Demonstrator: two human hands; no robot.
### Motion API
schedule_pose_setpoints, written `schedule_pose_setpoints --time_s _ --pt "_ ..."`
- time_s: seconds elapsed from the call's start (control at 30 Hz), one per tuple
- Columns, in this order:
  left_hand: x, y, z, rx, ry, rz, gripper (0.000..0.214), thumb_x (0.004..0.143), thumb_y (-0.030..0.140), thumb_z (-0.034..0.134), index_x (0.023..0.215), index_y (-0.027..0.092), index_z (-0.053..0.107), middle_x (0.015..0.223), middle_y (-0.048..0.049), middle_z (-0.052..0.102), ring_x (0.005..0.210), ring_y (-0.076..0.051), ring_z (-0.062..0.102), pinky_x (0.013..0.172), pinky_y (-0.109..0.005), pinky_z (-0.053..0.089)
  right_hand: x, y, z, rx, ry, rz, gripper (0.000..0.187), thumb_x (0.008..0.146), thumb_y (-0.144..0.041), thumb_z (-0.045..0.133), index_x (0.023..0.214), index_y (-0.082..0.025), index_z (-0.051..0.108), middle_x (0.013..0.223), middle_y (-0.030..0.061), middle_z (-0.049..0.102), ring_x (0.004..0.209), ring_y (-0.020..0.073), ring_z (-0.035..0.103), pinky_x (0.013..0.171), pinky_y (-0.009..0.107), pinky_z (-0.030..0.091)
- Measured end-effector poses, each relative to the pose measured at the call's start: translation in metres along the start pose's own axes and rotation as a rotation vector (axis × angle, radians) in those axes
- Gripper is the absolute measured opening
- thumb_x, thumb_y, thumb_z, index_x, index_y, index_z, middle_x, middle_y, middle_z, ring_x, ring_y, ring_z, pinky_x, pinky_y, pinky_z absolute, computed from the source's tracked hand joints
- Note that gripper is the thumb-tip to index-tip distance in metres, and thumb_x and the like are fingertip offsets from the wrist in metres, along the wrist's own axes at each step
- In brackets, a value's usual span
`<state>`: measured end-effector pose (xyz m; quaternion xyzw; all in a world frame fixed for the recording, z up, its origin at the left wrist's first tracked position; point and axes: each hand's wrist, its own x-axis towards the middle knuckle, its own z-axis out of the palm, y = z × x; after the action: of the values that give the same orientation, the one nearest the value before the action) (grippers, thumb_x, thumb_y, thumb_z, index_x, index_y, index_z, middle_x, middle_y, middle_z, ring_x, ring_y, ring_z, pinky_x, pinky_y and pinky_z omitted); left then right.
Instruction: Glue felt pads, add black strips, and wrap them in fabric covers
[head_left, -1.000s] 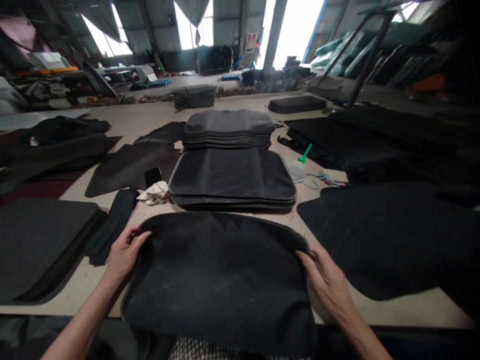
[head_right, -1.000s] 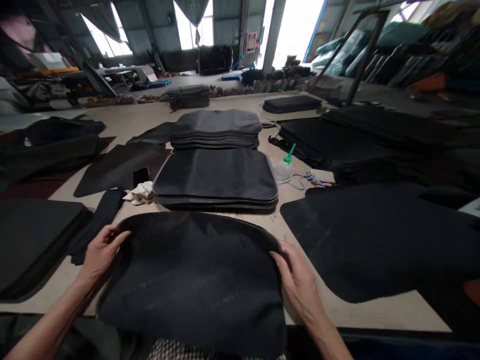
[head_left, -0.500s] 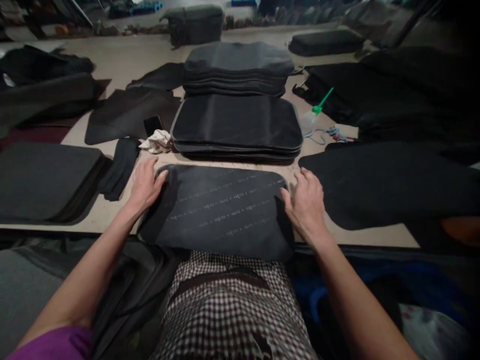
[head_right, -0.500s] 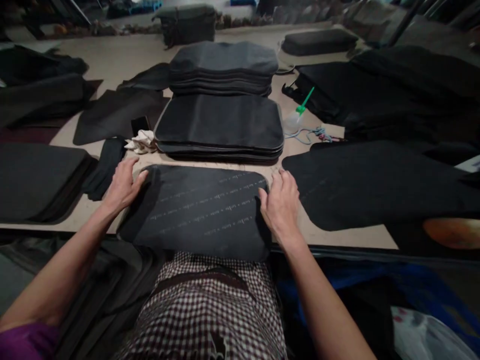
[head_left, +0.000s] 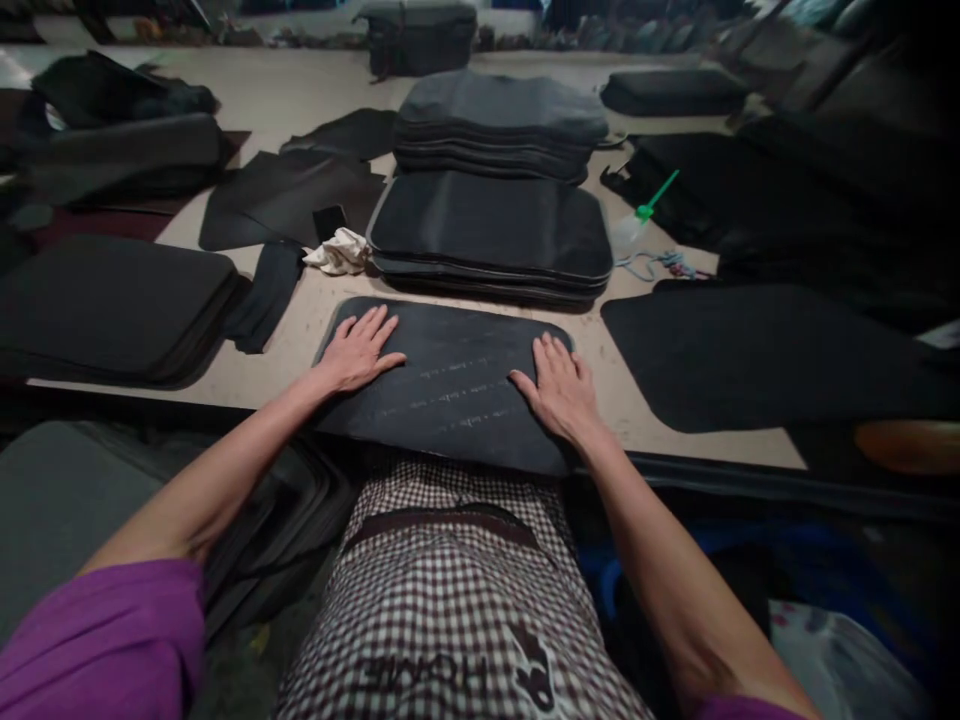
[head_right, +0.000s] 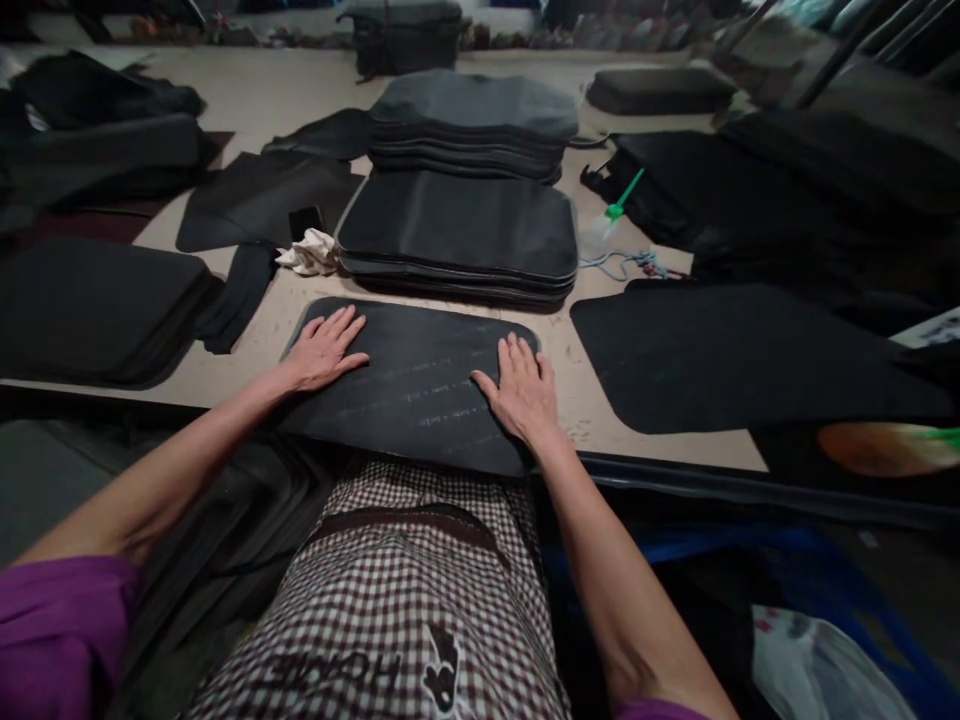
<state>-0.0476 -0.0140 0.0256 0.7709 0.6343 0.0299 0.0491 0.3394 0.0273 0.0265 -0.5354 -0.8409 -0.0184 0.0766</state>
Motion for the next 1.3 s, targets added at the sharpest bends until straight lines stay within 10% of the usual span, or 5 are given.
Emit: schedule_pose_setpoints --time_s 0.17,0.43,0.8,0.93,1.3 --pt "-0.028 0.005 -0.009 0.024 0.110 -0.118 0.077 0.104 0.062 0.027 0.162 0.011 0.028 0.169 -0.0186 0.023 0.157 -0.032 0.019 0.125 -0.055 0.010 -0.025 0.005 -0.016 -0.042 0.111 0.057 0.071 0.107 -0.052 0.030 0.156 -0.001 0.035 0.161 0.0254 0.035 0.151 0.0350 0.030 0.121 0.060 0.018" --pt "-0.068 0.105 -0.018 -0.158 0.067 0.290 0.063 0.107 0.054 0.029 0.158 0.017 0.038 0.165 -0.0113 0.037 0.154 -0.024 0.031 0.123 -0.045 0.023 -0.047 -0.091 -0.038 0.128 0.064 -0.237 0.053 0.108 -0.036 0.038 0.148 -0.003 0.048 0.157 0.0194 0.045 0.147 0.0309 0.039 0.119 0.047 0.032" --pt "-0.125 0.070 0.008 -0.049 0.171 0.352 0.059 0.104 0.043 0.051 0.158 0.022 0.040 0.161 -0.0136 0.042 0.150 -0.031 0.038 0.121 -0.051 0.027 -0.098 -0.068 -0.026 0.123 -0.022 -0.440 0.061 0.100 -0.026 0.057 0.158 -0.017 0.038 0.164 0.0136 0.034 0.152 0.0348 0.030 0.120 0.061 0.028" --pt "-0.118 0.073 0.016 -0.054 0.224 0.360 0.053 0.103 0.036 0.053 0.154 0.025 0.046 0.157 -0.0127 0.048 0.147 -0.030 0.043 0.118 -0.051 0.032 -0.094 -0.064 -0.018 0.103 0.008 -0.435 0.065 0.097 -0.004 0.045 0.160 -0.018 0.034 0.164 0.0112 0.034 0.153 0.0308 0.030 0.120 0.059 0.028" --pt "-0.080 0.085 0.010 -0.118 0.281 0.330 0.042 0.103 0.036 0.052 0.141 0.020 0.060 0.154 -0.0155 0.051 0.144 -0.032 0.046 0.111 -0.052 0.042 -0.049 -0.038 -0.051 0.136 -0.080 -0.392 0.053 0.095 -0.023 0.066 0.146 -0.020 0.053 0.155 0.0159 0.048 0.143 0.0349 0.043 0.110 0.055 0.044"
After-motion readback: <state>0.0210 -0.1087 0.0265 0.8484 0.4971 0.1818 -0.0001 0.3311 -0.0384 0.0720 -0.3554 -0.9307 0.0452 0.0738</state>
